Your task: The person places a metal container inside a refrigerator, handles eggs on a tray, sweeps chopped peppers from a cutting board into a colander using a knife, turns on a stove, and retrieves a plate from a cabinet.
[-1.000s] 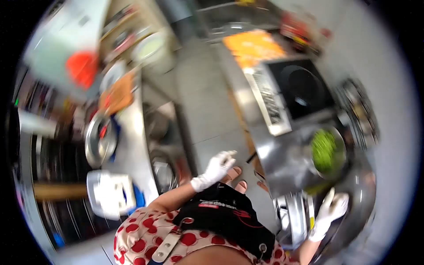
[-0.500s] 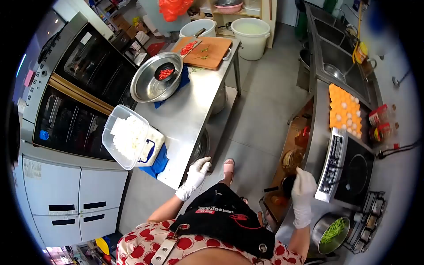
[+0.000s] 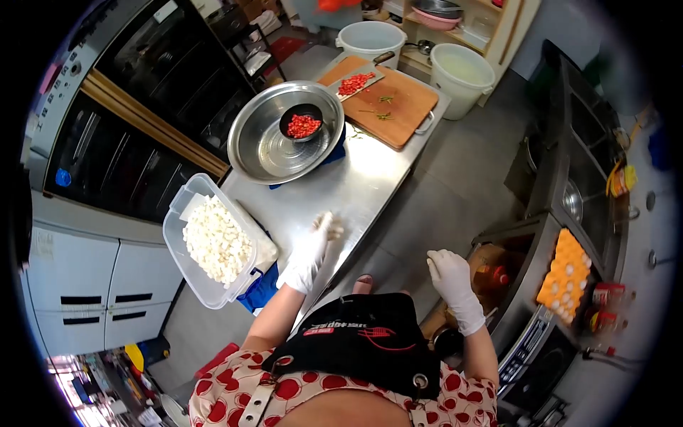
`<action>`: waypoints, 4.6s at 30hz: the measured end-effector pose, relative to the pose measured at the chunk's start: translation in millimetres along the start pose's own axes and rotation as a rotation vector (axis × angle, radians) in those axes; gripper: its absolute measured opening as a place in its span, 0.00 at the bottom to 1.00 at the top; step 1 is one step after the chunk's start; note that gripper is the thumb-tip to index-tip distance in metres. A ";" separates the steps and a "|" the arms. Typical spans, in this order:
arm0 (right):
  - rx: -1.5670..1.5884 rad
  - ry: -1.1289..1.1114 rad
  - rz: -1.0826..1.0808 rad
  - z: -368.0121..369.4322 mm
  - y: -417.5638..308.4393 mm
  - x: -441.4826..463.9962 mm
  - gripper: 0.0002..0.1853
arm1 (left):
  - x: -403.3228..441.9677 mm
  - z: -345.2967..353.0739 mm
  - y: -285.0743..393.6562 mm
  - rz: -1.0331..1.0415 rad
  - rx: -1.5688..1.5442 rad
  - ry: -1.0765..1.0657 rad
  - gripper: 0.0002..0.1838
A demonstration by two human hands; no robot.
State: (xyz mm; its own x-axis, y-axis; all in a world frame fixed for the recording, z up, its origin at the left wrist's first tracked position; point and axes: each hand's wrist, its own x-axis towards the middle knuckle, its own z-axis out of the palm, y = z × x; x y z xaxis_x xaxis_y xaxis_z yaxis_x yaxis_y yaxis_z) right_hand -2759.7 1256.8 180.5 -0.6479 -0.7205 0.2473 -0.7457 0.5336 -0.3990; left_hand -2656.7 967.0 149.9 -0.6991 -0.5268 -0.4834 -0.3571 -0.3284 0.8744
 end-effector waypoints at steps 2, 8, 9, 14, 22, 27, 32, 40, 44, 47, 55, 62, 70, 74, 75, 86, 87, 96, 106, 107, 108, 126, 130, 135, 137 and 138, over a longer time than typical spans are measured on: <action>0.006 -0.074 -0.045 10.0 16.3 33.4 0.07 | 55.7 -10.8 -5.2 -0.071 -0.401 0.119 0.42; 0.007 -0.305 -0.247 38.4 65.0 142.1 0.08 | 154.0 -39.7 12.5 -0.097 -0.806 0.479 0.38; 0.024 -0.319 -0.312 43.6 74.6 160.8 0.09 | 156.1 -37.8 15.9 -0.073 -0.823 0.493 0.32; 0.035 -0.411 -0.514 47.7 91.5 242.7 0.09 | 177.5 -29.4 17.6 -0.058 -0.836 0.700 0.14; 0.006 -0.511 -0.642 76.7 95.3 296.6 0.09 | 131.0 15.2 12.9 0.057 -0.754 0.753 0.14; -0.015 -0.582 -0.578 86.3 102.3 306.6 0.10 | 115.5 4.4 6.4 -0.013 -0.931 0.597 0.27; -0.013 -0.505 -0.440 76.8 119.3 308.5 0.11 | 83.7 13.7 -2.6 -0.089 -0.753 0.426 0.30; 0.059 -0.352 -0.229 62.6 183.4 351.7 0.11 | 73.4 51.8 7.6 -0.230 -0.213 0.250 0.10; 0.180 -0.221 -0.241 72.0 218.2 427.4 0.09 | 122.4 92.3 42.8 -0.033 -0.064 0.355 0.07; 0.208 -0.155 -0.310 85.7 235.9 504.3 0.15 | 164.6 122.3 75.5 0.006 -0.154 0.465 0.07; -0.199 -0.245 -0.701 171.9 271.4 687.9 0.32 | 243.0 183.6 98.4 0.239 0.337 0.790 0.07; -0.167 -0.713 -0.606 177.6 270.3 720.7 0.17 | 325.9 190.8 138.8 0.284 0.547 0.942 0.05; -0.039 -0.759 -0.473 159.2 299.6 709.7 0.14 | 414.9 195.7 135.0 0.193 0.797 1.056 0.13; -0.014 -0.669 -0.458 141.1 315.8 709.1 0.14 | 436.1 197.2 140.5 0.169 0.851 1.083 0.15; -0.012 -0.658 -0.444 137.1 320.5 709.8 0.15 | 438.9 197.2 141.6 0.135 0.843 1.039 0.13; -0.007 -0.659 -0.439 60.7 257.3 705.0 0.14 | 358.8 178.1 169.5 0.445 0.671 1.161 0.09; 0.024 -0.627 -0.503 58.6 248.7 702.1 0.14 | 340.4 167.3 171.9 0.473 0.605 1.222 0.08; 0.127 -0.701 -0.657 62.9 148.4 655.7 0.16 | 264.1 29.3 102.0 0.202 0.457 1.204 0.15; 0.155 -0.591 -0.668 98.3 94.0 595.7 0.14 | 216.6 10.6 110.8 0.294 0.196 1.424 0.08; 0.149 -0.595 -0.645 98.4 86.8 587.8 0.14 | 212.8 10.8 116.2 0.315 0.197 1.432 0.07; 0.142 -0.598 -0.620 98.8 80.7 581.1 0.14 | 210.8 10.3 118.5 0.341 0.220 1.428 0.08; 0.085 -0.717 -0.575 73.4 95.0 565.3 0.17 | 215.5 -57.3 86.2 0.288 0.285 1.282 0.12; 0.021 -0.712 -0.479 54.5 108.0 570.7 0.15 | 223.9 -74.8 86.4 0.026 0.557 1.305 0.10; 0.057 -0.619 -0.447 42.2 117.2 570.7 0.16 | 251.8 -102.1 78.0 0.067 0.801 1.200 0.10; 0.082 -0.625 -0.425 41.9 117.7 570.5 0.16 | 267.2 -112.3 74.7 -0.020 0.994 1.076 0.09; 0.093 -0.628 -0.410 41.2 118.8 570.6 0.16 | 276.2 -115.4 72.9 -0.062 1.089 1.006 0.09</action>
State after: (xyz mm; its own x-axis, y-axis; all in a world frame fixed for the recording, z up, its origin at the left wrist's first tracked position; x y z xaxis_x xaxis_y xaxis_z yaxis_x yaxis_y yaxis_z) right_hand -3211.5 890.8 237.8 -0.0904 -0.9850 -0.1471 -0.8737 0.1494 -0.4629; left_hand -2804.3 707.1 75.3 -0.1161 -0.9919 0.0521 -0.9647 0.1251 0.2319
